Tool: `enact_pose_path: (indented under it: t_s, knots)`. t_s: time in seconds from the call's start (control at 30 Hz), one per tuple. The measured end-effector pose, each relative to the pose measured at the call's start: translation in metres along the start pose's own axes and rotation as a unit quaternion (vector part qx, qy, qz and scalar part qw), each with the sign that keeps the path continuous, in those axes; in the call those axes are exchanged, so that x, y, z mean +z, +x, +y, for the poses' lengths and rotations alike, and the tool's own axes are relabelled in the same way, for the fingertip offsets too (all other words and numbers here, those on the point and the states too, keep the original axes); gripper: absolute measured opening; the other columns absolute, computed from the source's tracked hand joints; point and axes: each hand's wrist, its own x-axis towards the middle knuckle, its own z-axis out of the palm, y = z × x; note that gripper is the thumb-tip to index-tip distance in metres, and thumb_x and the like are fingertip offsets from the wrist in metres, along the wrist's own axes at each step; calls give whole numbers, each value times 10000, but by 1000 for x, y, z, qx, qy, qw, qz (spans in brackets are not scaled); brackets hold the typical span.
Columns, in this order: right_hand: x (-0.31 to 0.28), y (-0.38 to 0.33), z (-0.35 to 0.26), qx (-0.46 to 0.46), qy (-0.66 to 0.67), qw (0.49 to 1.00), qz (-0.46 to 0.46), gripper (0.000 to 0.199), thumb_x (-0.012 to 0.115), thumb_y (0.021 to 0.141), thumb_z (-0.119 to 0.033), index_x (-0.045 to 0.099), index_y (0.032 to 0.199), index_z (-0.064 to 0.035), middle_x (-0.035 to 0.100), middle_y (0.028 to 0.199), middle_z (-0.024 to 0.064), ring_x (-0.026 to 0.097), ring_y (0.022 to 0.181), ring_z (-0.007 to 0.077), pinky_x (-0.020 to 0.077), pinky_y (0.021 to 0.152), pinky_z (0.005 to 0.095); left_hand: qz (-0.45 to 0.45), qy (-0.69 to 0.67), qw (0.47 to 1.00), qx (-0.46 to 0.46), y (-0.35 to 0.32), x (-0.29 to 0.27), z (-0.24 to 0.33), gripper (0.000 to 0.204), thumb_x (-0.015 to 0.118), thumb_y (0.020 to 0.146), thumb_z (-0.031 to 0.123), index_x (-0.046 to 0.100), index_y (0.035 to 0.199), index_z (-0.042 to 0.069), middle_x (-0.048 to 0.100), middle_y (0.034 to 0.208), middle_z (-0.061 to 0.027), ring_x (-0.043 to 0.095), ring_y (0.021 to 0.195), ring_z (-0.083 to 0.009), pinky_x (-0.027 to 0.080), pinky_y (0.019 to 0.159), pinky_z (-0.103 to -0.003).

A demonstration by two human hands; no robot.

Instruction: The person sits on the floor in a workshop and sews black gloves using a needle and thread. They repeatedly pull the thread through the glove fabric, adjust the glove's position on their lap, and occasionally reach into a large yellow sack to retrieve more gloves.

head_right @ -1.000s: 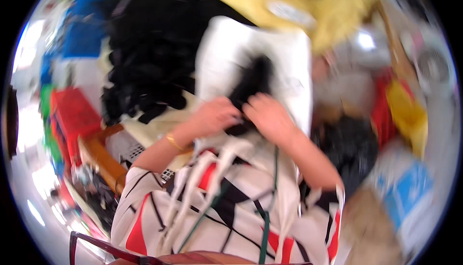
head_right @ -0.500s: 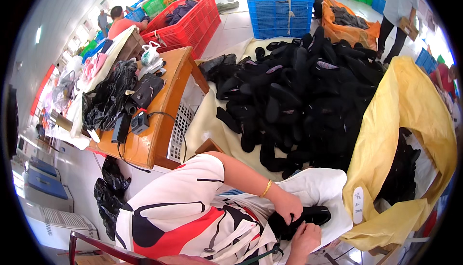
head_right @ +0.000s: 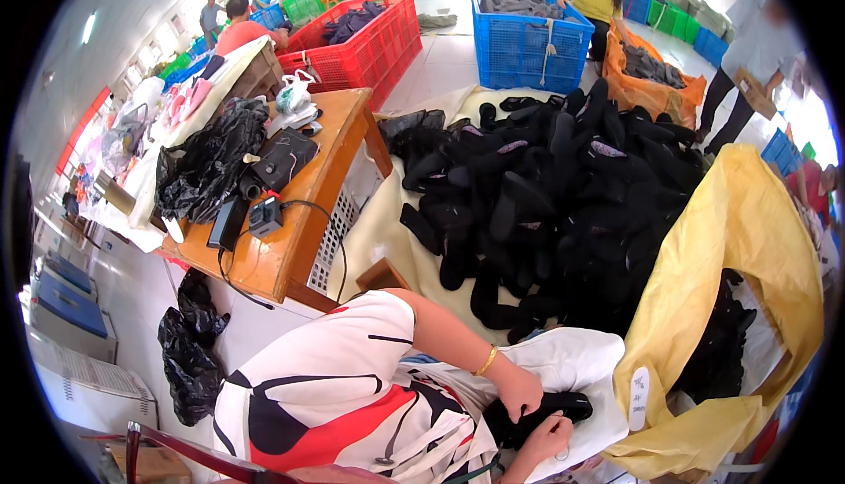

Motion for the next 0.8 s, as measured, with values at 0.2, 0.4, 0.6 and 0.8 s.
enact_pose_path:
  t_s: [0.2,0.4,0.6,0.8]
  knots:
    - [-23,-6,-11,55,63,996,10,330,585,988,-148,487,741,47,447,661,106,400,611,216,364,567,372,145,8,988,-53,-41,-4,34,516,780,744,445,670,999,11,705,952,-169,663,862,-366,518,743,-424]
    - [-33,-14,-33,69,130,989,33,379,525,1038,-247,482,790,36,429,699,77,366,658,181,365,609,346,122,-18,969,-215,-73,8,49,631,768,726,551,665,892,-49,688,865,-233,676,821,-379,530,734,-440]
    - [-47,-19,-42,30,129,989,66,304,563,1019,-197,555,848,54,504,743,98,449,687,191,420,658,339,99,-128,960,-227,-71,5,74,528,716,716,472,688,810,-47,688,772,-238,684,746,-358,526,685,-448]
    - [-79,3,-55,-74,-20,986,149,98,651,905,-55,636,856,28,583,768,156,557,724,310,459,665,398,313,-186,912,-188,-71,-57,68,320,725,721,175,669,995,20,667,832,-82,627,782,-173,517,714,-342]
